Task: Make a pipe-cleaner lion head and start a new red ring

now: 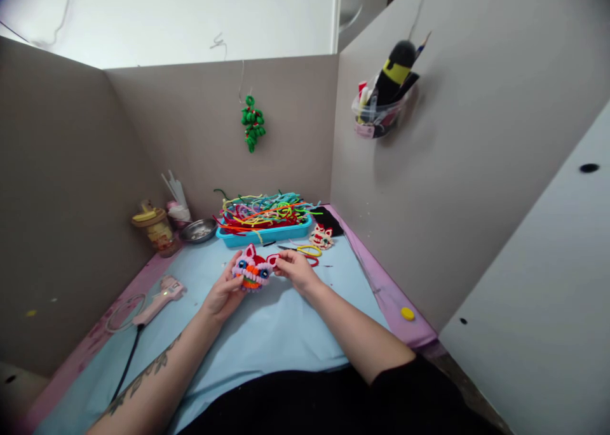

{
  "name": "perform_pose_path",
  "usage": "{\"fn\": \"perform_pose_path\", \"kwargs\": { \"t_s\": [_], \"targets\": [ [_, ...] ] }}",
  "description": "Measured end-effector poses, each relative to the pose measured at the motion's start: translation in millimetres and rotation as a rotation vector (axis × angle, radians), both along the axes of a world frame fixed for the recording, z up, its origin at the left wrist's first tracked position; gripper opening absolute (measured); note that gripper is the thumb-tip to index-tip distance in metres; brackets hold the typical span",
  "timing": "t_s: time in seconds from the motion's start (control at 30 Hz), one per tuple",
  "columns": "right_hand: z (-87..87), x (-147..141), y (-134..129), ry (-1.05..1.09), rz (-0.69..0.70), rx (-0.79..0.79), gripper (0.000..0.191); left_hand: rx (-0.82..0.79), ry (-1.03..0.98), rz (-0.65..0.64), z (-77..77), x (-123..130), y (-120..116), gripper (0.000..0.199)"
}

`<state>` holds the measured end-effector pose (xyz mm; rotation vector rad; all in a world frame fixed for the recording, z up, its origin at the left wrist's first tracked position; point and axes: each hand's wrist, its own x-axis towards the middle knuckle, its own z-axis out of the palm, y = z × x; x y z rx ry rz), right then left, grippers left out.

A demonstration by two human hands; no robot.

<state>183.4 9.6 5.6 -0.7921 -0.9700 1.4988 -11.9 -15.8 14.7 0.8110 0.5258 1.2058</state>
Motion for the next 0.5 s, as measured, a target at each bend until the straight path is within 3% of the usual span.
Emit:
{"fn": "perform_pose_path", "kwargs": {
  "t_s": [0.5],
  "targets": [
    [-5.3, -3.5, 2.9, 0.098, 0.096, 0.025, 0.033, 0.044, -0.012, -0.123, 1.7, 1.9, 0.3, 0.056]
  ]
}}
